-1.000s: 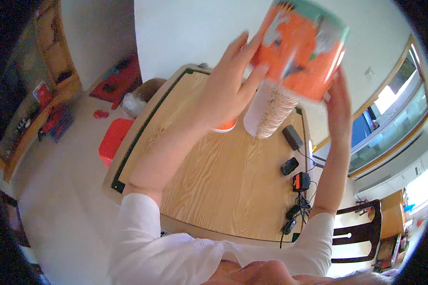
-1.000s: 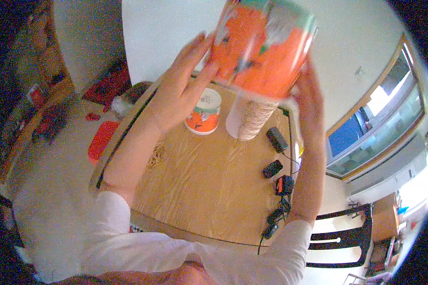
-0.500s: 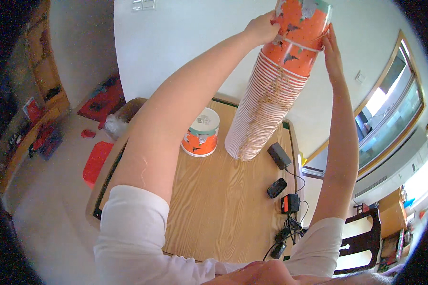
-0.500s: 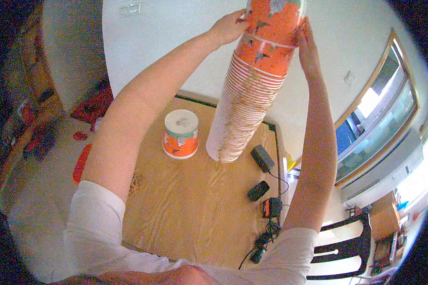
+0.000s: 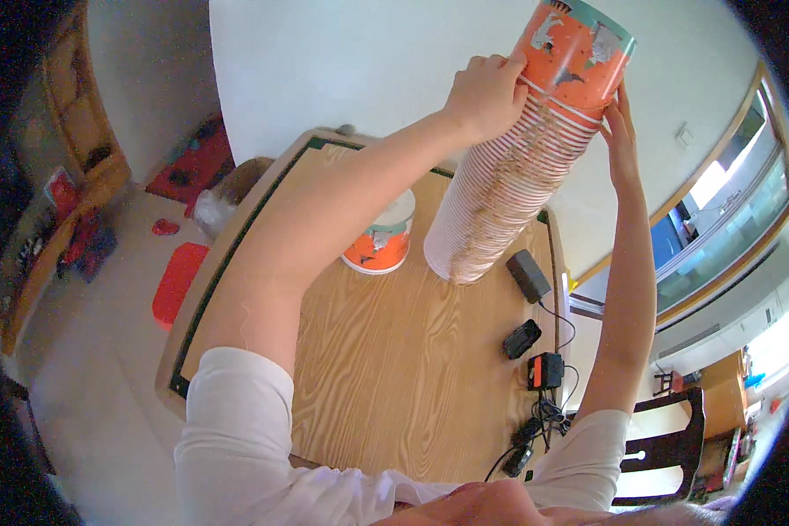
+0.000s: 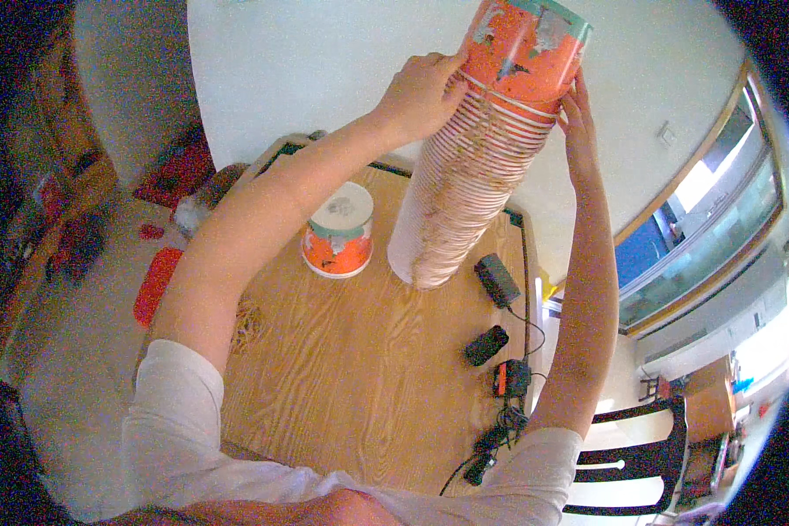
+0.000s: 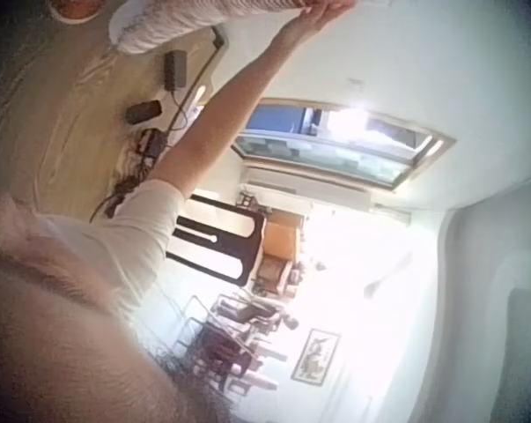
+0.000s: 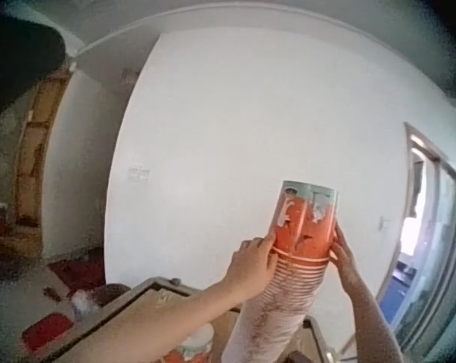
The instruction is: Place a rubber band around the rim of a paper cup and stack it.
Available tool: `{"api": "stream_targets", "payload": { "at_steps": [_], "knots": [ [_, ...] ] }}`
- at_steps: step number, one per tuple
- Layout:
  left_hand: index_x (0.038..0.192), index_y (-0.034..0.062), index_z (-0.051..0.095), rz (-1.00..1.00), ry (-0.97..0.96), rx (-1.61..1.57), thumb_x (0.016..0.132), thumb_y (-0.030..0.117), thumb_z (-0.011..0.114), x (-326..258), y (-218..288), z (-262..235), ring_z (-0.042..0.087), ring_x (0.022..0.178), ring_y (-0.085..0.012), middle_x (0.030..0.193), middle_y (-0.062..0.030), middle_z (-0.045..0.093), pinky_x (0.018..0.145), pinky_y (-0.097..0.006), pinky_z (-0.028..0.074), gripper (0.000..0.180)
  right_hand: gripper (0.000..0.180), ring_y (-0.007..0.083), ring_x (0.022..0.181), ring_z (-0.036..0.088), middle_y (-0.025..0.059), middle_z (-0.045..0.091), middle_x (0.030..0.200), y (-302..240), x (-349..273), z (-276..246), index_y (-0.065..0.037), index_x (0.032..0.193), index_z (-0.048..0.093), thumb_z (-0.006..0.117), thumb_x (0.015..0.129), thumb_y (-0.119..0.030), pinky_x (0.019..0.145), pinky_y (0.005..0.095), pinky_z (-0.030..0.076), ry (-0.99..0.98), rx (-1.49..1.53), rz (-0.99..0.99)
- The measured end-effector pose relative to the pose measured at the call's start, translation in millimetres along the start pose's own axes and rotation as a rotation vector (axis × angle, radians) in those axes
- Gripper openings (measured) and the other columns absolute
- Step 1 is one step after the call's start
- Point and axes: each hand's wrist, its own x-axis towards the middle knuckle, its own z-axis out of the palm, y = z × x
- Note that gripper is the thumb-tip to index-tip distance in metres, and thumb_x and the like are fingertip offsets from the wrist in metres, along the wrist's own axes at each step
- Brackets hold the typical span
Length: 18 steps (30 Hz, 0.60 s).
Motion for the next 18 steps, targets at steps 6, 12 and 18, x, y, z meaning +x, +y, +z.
{"api": "stream_targets", "payload": {
  "at_steps": [6,12,18],
  "knots": [
    [0.124,0.0058,0.048,0.031,0.045,-0.017,0.079,0.014,0.057,-86,-31,-22,0.049,0.112,-0.0363,0.119,-0.0199,0.054,0.093,-0.045,0.042,0.047,0.039,0.0225,0.114,0.049,0.0133,0.050,0.126,-26,-40,4,-0.001,0.127,0.043,0.053,0.092,-0.014,0.096,0.0350,0.039,0.401,-0.074,-0.095],
    [0.121,0.0047,0.047,-0.917,0.043,-0.231,0.088,0.013,0.053,-272,-74,-57,0.058,0.095,-0.0360,0.112,-0.0197,0.056,0.085,-0.043,0.046,0.035,0.029,0.0224,0.111,0.051,0.0099,0.056,0.115,-122,-156,99,-0.008,0.110,0.057,0.058,0.082,-0.003,0.093,0.0340,0.040,-0.290,-0.099,-0.140],
    [0.113,0.0025,0.051,-0.731,-0.494,0.192,0.084,0.011,0.051,-381,-40,-11,0.052,0.099,-0.0288,0.108,-0.0148,0.055,0.085,-0.044,0.042,0.030,0.032,0.0332,0.101,0.052,0.0143,0.056,0.108,-89,-212,216,-0.006,0.105,0.058,0.067,0.075,-0.009,0.087,0.0407,0.043,-0.556,-0.136,-0.267]
  ]
}}
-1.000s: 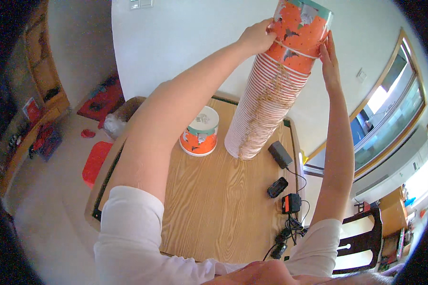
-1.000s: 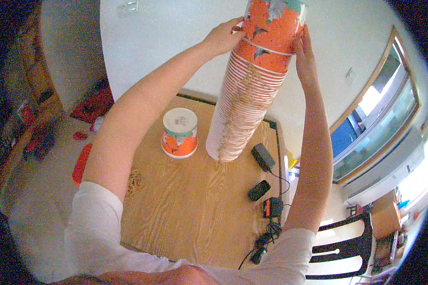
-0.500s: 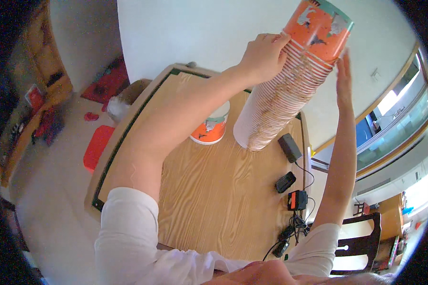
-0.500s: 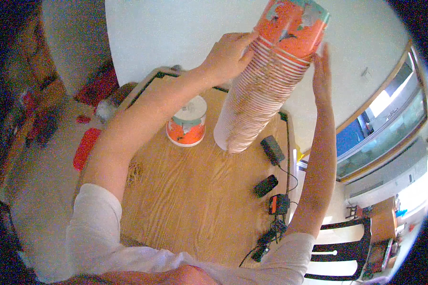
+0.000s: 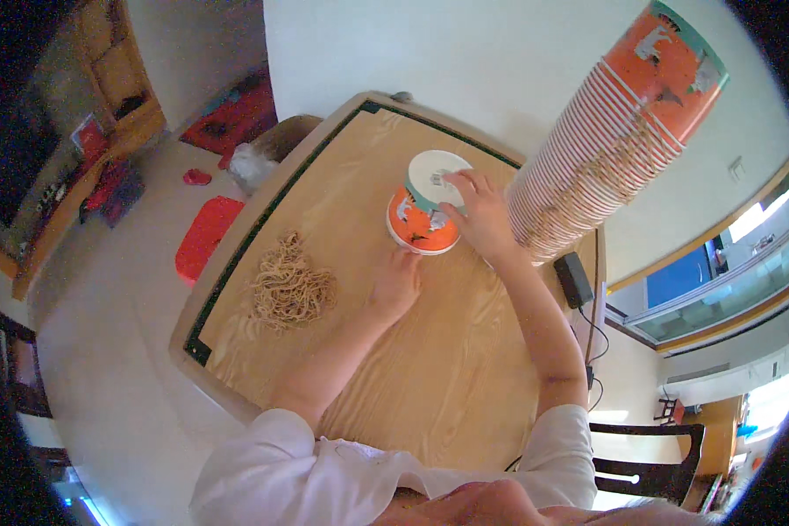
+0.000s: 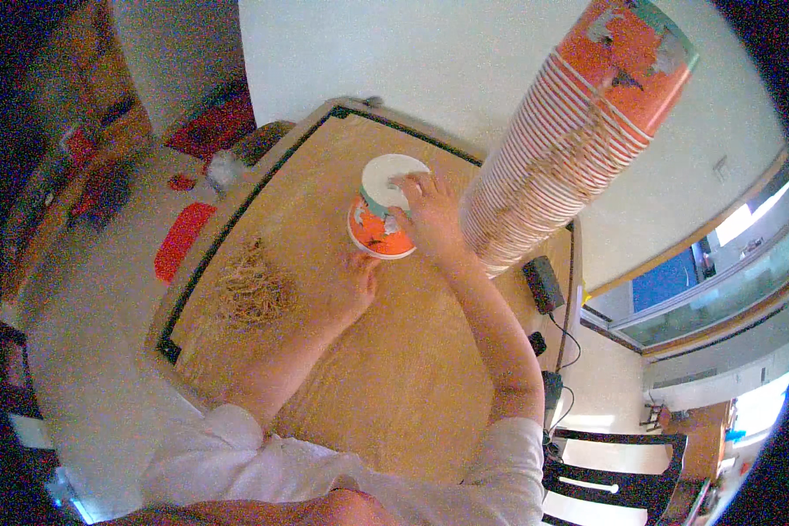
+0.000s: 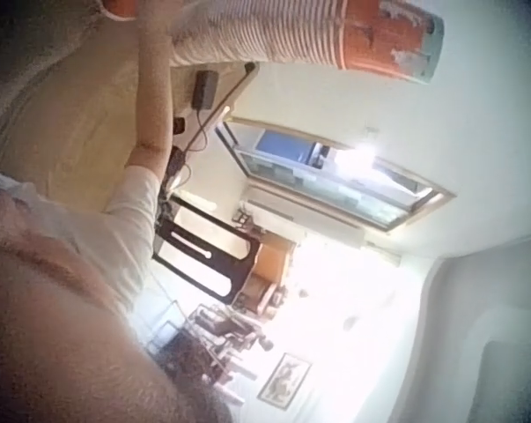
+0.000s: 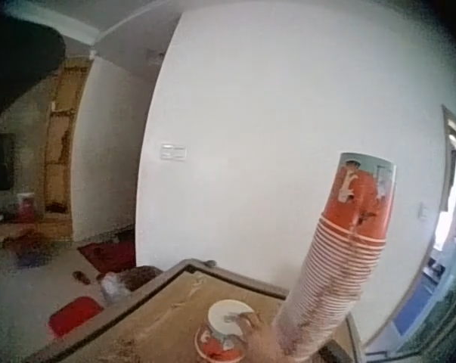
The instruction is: Place a rubber band around the rim of a paper cup and stack it.
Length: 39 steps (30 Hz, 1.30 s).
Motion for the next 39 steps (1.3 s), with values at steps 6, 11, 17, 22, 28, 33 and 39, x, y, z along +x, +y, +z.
{"api": "stream_targets", "payload": {
  "at_steps": [6,11,17,22,28,33,39],
  "knots": [
    [0.121,0.0045,0.050,0.169,0.159,0.256,0.082,0.013,0.052,-9,-5,26,0.042,0.114,-0.0327,0.118,-0.0137,0.049,0.093,-0.049,0.036,0.040,0.024,0.0323,0.093,0.056,0.0146,0.058,0.100,20,-7,34,-0.005,0.100,0.061,0.066,0.077,-0.011,0.081,0.0385,0.046,-0.255,0.142,0.104],
    [0.121,0.0051,0.049,0.135,0.087,0.134,0.081,0.014,0.056,-5,-7,32,0.041,0.115,-0.0338,0.119,-0.0156,0.047,0.094,-0.048,0.036,0.042,0.018,0.0315,0.093,0.057,0.0136,0.061,0.093,-9,3,-9,-0.004,0.095,0.063,0.065,0.078,-0.009,0.080,0.0367,0.047,0.008,0.116,0.134],
    [0.115,0.0077,0.052,0.147,0.007,0.061,0.078,0.016,0.062,-9,-11,26,0.042,0.111,-0.0309,0.118,-0.0123,0.045,0.094,-0.047,0.036,0.040,0.018,0.0280,0.086,0.057,0.0087,0.061,0.091,7,44,-160,-0.007,0.090,0.063,0.070,0.074,-0.007,0.079,0.0395,0.045,0.773,-0.192,0.008],
    [0.102,0.0052,0.055,0.231,0.210,0.060,0.074,0.007,0.062,-11,-15,30,0.046,0.104,-0.0358,0.112,-0.0160,0.050,0.087,-0.050,0.039,0.029,0.013,0.0206,0.078,0.058,0.0066,0.062,0.084,28,77,-267,-0.010,0.091,0.067,0.067,0.078,-0.012,0.073,0.0327,0.047,0.763,-0.511,-0.013],
    [0.106,0.0089,0.057,0.191,0.155,0.092,0.074,0.016,0.064,-12,-13,26,0.042,0.110,-0.0306,0.115,-0.0102,0.048,0.093,-0.048,0.035,0.034,0.024,0.0272,0.085,0.060,0.0099,0.063,0.092,29,78,-268,-0.009,0.091,0.067,0.071,0.074,-0.025,0.076,0.0381,0.049,0.365,-0.577,0.013],
    [0.106,0.0097,0.057,0.179,0.136,0.119,0.073,0.015,0.065,-12,-14,28,0.042,0.111,-0.0308,0.116,-0.0100,0.048,0.092,-0.049,0.035,0.034,0.020,0.0273,0.088,0.060,0.0066,0.063,0.091,45,82,-259,-0.011,0.085,0.068,0.069,0.073,-0.027,0.075,0.0396,0.047,0.301,-0.652,0.035],
    [0.104,0.0092,0.058,0.175,0.125,0.059,0.073,0.015,0.064,-15,-15,23,0.042,0.111,-0.0309,0.115,-0.0103,0.048,0.090,-0.049,0.036,0.032,0.013,0.0230,0.079,0.062,0.0045,0.064,0.088,43,91,-253,-0.012,0.086,0.067,0.069,0.074,-0.015,0.068,0.0355,0.049,0.376,-0.882,-0.029]
  ]
}}
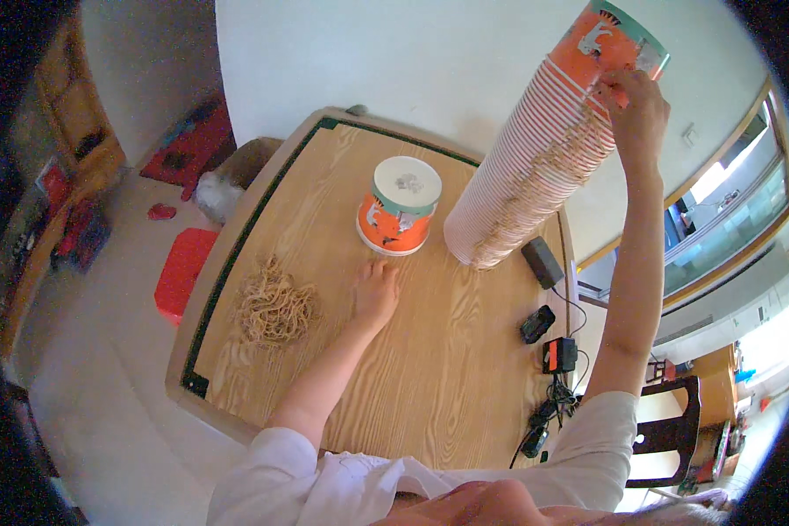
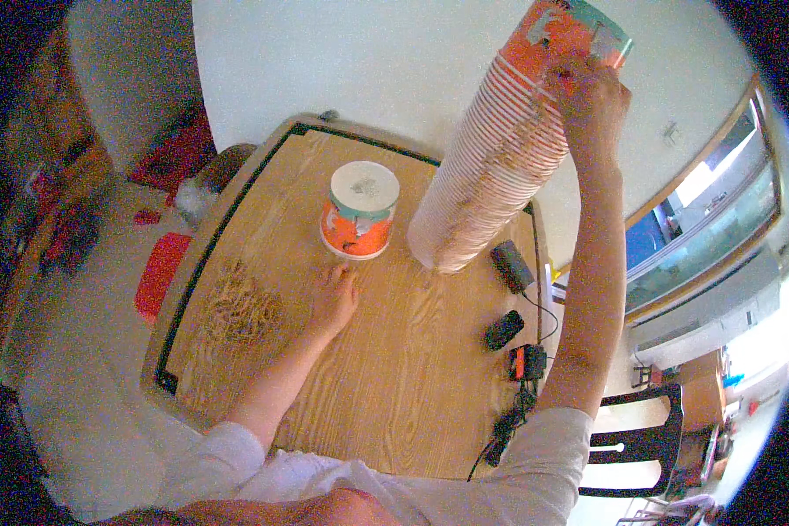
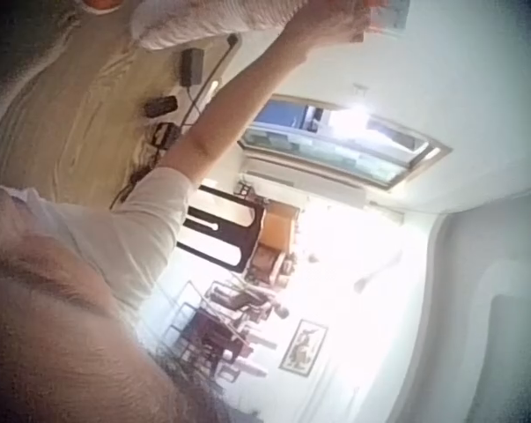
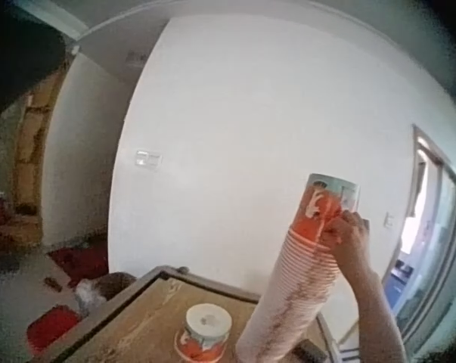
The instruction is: Place a rubber band around the rim of a paper cup and stack it.
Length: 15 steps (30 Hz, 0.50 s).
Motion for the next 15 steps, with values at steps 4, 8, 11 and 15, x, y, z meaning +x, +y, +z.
{"api": "stream_targets", "payload": {
  "at_steps": [4,8,11,15],
  "knots": [
    [0.100,0.0077,0.058,0.066,0.104,-0.013,0.073,0.013,0.063,5,0,5,0.042,0.109,-0.0313,0.113,-0.0109,0.048,0.090,-0.048,0.036,0.028,0.010,0.0236,0.079,0.062,0.0051,0.065,0.086,3,-1,6,-0.011,0.086,0.062,0.066,0.077,-0.013,0.067,0.0361,0.048,0.100,0.023,-0.081],
    [0.102,0.0043,0.058,0.087,0.109,0.003,0.073,0.011,0.064,7,-5,9,0.049,0.104,-0.0349,0.110,-0.0145,0.052,0.086,-0.049,0.043,0.030,0.011,0.0242,0.080,0.061,0.0059,0.064,0.087,0,-5,10,-0.010,0.088,0.061,0.066,0.079,-0.014,0.072,0.0383,0.047,0.069,0.054,-0.012],
    [0.102,0.0074,0.058,0.063,0.064,0.032,0.074,0.013,0.062,4,-6,8,0.042,0.109,-0.0318,0.114,-0.0117,0.048,0.092,-0.048,0.035,0.029,0.018,0.0260,0.087,0.060,0.0070,0.063,0.096,-20,-4,1,-0.009,0.094,0.060,0.066,0.079,-0.017,0.076,0.0402,0.046,0.040,-0.118,0.021],
    [0.110,0.0067,0.056,-0.039,-0.045,0.010,0.073,0.014,0.063,3,-2,7,0.042,0.111,-0.0325,0.116,-0.0130,0.048,0.094,-0.050,0.034,0.038,0.033,0.0288,0.098,0.055,0.0091,0.059,0.108,-60,-19,7,-0.008,0.105,0.059,0.069,0.076,-0.020,0.083,0.0419,0.043,0.314,0.088,0.030]
  ]
}}
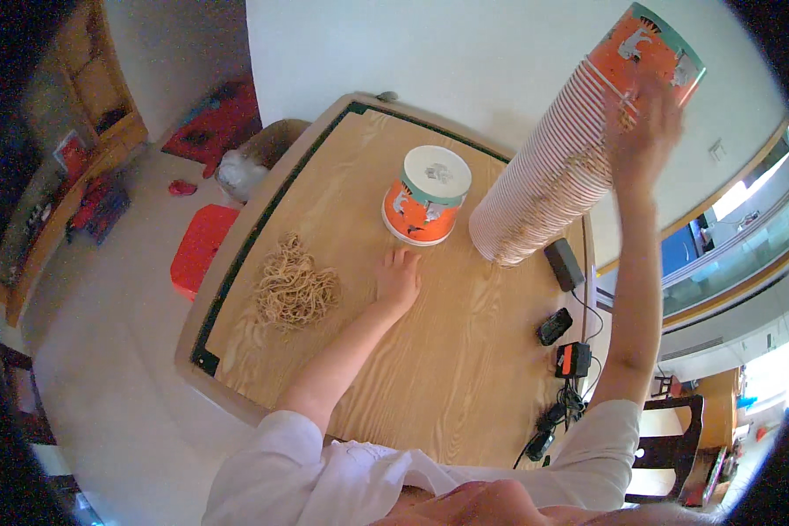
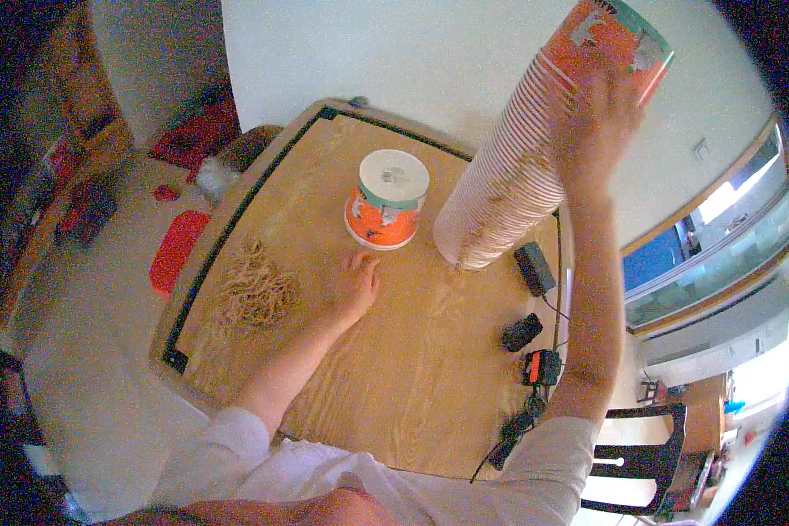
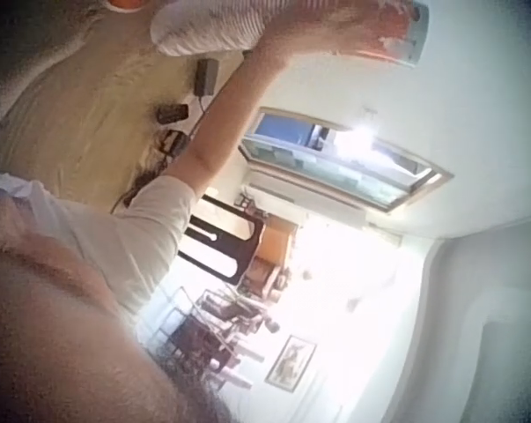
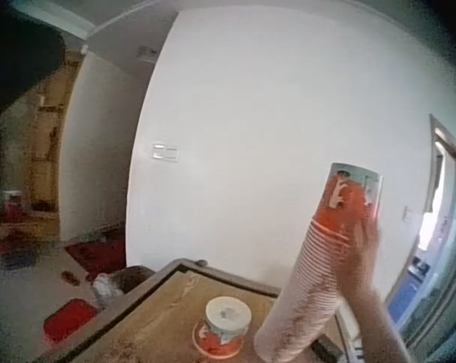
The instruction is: Place a rubber band around the rim of a paper cup and stack it.
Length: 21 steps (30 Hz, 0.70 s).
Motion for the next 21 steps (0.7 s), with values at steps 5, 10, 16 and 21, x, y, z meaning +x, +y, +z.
{"api": "stream_targets", "payload": {
  "at_steps": [5,10,16,21],
  "knots": [
    [0.117,0.0040,0.053,0.103,0.203,0.008,0.075,0.016,0.061,1,-7,11,0.042,0.116,-0.0325,0.122,-0.0164,0.047,0.096,-0.050,0.034,0.044,0.033,0.0295,0.102,0.053,0.0107,0.059,0.103,-131,-97,18,-0.007,0.104,0.060,0.067,0.074,-0.018,0.089,0.0421,0.040,-0.657,0.585,-0.137],
    [0.119,0.0017,0.053,0.131,0.072,0.181,0.082,0.016,0.051,7,-5,9,0.042,0.121,-0.0337,0.128,-0.0171,0.046,0.098,-0.050,0.035,0.040,0.019,0.0319,0.093,0.056,0.0116,0.060,0.095,-151,-169,59,-0.007,0.096,0.062,0.063,0.079,-0.015,0.082,0.0415,0.044,-0.788,0.684,0.023],
    [0.126,0.0035,0.048,0.039,0.008,0.204,0.080,0.020,0.055,5,6,-5,0.041,0.118,-0.0352,0.127,-0.0174,0.045,0.098,-0.053,0.033,0.049,0.010,0.0327,0.086,0.057,0.0139,0.059,0.090,-154,-176,64,-0.003,0.092,0.060,0.058,0.083,-0.009,0.075,0.0403,0.046,-0.938,0.821,0.168],
    [0.133,0.0089,0.042,-0.020,-0.025,0.227,0.079,0.023,0.059,6,7,-6,0.042,0.112,-0.0391,0.127,-0.0203,0.043,0.093,-0.056,0.033,0.059,0.009,0.0325,0.084,0.057,0.0143,0.059,0.088,-156,-181,67,-0.002,0.091,0.060,0.059,0.083,-0.006,0.072,0.0385,0.047,-0.865,0.888,0.249]
  ]
}}
